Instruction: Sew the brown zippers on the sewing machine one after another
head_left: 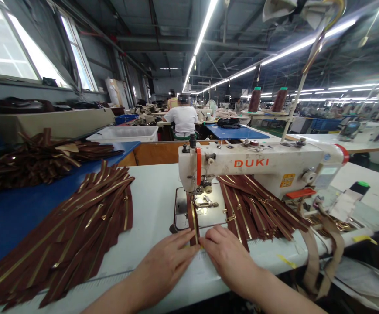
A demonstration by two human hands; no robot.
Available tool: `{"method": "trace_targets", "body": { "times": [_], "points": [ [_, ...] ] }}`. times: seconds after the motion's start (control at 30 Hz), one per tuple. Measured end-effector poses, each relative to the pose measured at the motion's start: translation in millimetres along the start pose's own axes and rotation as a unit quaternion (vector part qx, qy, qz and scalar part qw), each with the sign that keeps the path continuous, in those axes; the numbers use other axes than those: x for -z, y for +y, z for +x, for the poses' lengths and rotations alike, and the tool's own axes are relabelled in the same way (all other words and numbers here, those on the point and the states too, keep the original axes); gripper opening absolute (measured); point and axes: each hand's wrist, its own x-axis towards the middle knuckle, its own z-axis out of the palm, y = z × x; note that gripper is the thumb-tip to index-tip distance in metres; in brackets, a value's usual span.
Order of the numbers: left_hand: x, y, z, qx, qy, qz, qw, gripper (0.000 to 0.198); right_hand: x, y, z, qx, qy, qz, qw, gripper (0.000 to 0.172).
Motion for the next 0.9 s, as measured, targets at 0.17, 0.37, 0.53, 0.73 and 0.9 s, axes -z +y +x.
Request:
{"method": "trace_targets", "body": {
  "times": [0.17, 0.37, 0.53, 0.73, 0.9],
  "points": [
    [-2.4, 0, 5, 0.076, 0.009, -0.056, 0.995, 0.032, 1, 2, -2, 0.02, -0.005, -0.014, 1.0, 0.013],
    [3.5, 8, 20, 0.071, -0.004, -0.094, 0.993, 0.029, 6, 2, -3, 0.049, -0.019, -0.036, 0.998, 0.02],
    [1.2, 8, 16, 0.055, 0.011, -0.079, 0.995, 0.033, 15, 9, -6, 0.059, -0.036, 0.001, 0.998, 0.023],
    [-2.9, 7, 11, 0.04, 0.034, -0.033, 0.998, 0.034, 21, 27, 23, -0.003, -0.03, 0.114, 0.993, 0.023],
    [-5.5, 6, 8, 0.04, 0.029, -0.001, 0.999, 0.031, 8, 32, 56, -0.073, 0.007, 0.057, 0.996, 0.016]
  ]
}}
